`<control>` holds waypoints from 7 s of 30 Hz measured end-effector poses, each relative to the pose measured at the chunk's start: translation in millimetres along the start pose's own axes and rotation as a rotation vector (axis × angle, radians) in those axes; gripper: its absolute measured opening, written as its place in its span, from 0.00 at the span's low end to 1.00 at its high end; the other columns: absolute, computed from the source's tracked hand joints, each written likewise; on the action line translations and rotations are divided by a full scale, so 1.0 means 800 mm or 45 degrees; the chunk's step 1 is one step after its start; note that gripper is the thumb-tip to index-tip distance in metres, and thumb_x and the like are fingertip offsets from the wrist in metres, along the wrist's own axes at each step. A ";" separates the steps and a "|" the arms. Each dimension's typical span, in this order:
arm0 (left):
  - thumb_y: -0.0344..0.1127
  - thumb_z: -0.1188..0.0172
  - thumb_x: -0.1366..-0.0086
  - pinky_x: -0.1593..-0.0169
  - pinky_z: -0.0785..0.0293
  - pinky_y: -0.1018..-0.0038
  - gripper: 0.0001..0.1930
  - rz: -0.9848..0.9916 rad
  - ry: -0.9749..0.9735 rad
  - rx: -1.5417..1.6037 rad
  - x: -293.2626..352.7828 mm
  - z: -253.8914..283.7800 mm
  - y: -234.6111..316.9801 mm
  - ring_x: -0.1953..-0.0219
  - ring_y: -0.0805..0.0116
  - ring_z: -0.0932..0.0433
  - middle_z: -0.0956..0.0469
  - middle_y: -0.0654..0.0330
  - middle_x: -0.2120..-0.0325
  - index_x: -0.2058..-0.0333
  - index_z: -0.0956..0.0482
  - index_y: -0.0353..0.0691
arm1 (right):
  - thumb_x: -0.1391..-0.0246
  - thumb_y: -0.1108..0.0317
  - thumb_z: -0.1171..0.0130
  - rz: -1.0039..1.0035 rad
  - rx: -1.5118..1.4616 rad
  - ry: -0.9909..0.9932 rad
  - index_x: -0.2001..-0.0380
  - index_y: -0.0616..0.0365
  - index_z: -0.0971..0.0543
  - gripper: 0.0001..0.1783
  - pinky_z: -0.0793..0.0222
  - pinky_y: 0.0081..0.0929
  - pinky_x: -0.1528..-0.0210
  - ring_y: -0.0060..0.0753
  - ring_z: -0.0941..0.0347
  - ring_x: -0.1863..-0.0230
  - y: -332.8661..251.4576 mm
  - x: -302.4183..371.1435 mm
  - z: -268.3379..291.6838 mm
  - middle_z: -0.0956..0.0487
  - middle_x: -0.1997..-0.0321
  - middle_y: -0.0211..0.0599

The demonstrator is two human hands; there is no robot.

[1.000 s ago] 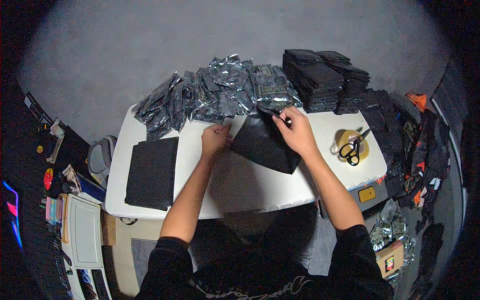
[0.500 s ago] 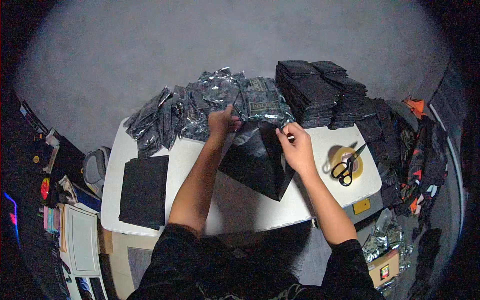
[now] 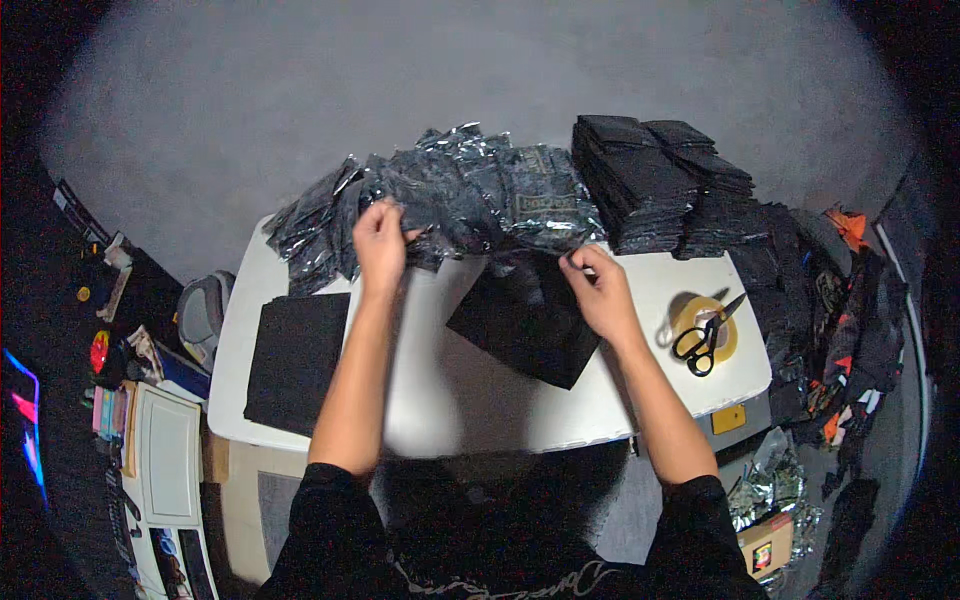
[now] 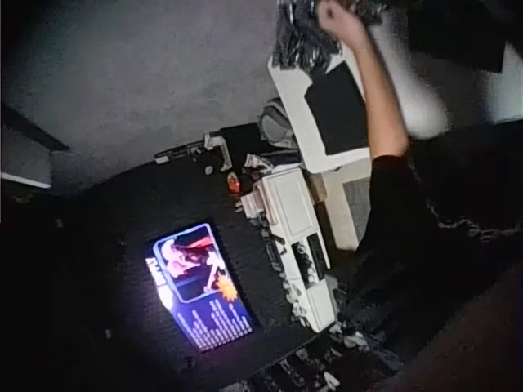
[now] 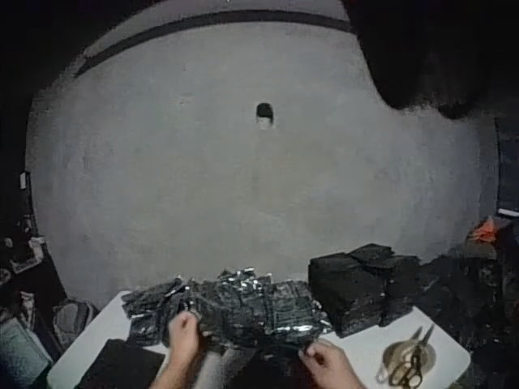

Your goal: The person is packaging small items wrapped in silver foil into black mailing envelopes and sealing them with clear tape.

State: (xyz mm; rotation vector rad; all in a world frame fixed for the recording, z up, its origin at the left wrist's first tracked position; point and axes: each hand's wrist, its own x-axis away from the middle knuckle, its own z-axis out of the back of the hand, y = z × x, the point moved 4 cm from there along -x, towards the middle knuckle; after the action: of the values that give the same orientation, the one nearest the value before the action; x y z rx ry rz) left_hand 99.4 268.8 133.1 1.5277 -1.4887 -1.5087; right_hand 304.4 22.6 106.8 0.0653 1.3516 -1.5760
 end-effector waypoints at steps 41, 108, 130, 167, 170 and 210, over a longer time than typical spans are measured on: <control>0.29 0.37 0.47 0.45 0.25 0.50 0.11 -0.412 -1.130 -1.285 0.052 0.104 -0.099 0.51 0.44 0.18 0.15 0.47 0.64 0.64 0.15 0.39 | 0.32 0.68 0.42 -0.192 0.173 -0.132 0.65 0.59 0.30 0.09 0.33 0.25 0.62 0.22 0.33 0.65 -0.089 0.042 -0.049 0.29 0.70 0.30; 0.41 0.45 0.26 0.47 0.22 0.63 0.16 0.311 -0.674 -0.694 0.153 0.110 -0.202 0.53 0.63 0.18 0.18 0.56 0.52 0.47 0.21 0.39 | 0.46 0.83 0.42 0.159 -0.189 -0.406 0.62 0.65 0.29 0.09 0.28 0.38 0.44 0.62 0.25 0.41 -0.181 0.080 -0.160 0.21 0.41 0.54; 0.40 0.49 0.24 0.45 0.23 0.64 0.15 0.589 -0.984 0.537 0.139 -0.115 -0.188 0.51 0.63 0.19 0.18 0.56 0.51 0.46 0.22 0.40 | 0.43 0.73 0.39 0.195 0.006 -0.499 0.54 0.63 0.26 0.15 0.39 0.51 0.29 0.60 0.34 0.33 -0.148 0.110 -0.171 0.28 0.33 0.49; 0.37 0.47 0.25 0.40 0.24 0.62 0.18 0.466 -1.766 0.777 0.135 -0.311 0.003 0.47 0.64 0.19 0.19 0.54 0.46 0.42 0.25 0.36 | 0.53 0.73 0.34 -0.124 0.507 -0.366 0.66 0.58 0.22 0.10 0.24 0.46 0.51 0.57 0.22 0.55 -0.056 0.161 -0.001 0.24 0.56 0.46; 0.36 0.47 0.25 0.40 0.24 0.62 0.18 0.444 -1.831 0.792 0.137 -0.322 0.028 0.47 0.64 0.19 0.19 0.54 0.46 0.41 0.25 0.35 | 0.53 0.73 0.34 -0.109 0.513 -0.337 0.66 0.59 0.22 0.09 0.24 0.46 0.52 0.56 0.22 0.56 -0.067 0.164 0.002 0.24 0.56 0.46; 0.28 0.36 0.35 0.44 0.20 0.62 0.30 1.125 -0.418 0.561 0.232 0.133 -0.067 0.47 0.48 0.21 0.23 0.47 0.47 0.36 0.35 0.37 | 0.53 0.74 0.30 -0.241 0.328 -0.475 0.58 0.57 0.23 0.19 0.26 0.43 0.50 0.55 0.24 0.53 -0.067 0.174 0.020 0.26 0.57 0.45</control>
State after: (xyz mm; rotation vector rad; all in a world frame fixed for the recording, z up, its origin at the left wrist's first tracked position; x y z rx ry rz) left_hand -22.3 147.0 -5.1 0.6105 -2.3705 -0.9392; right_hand 208.7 -85.8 66.2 -0.1969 0.8813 -1.8093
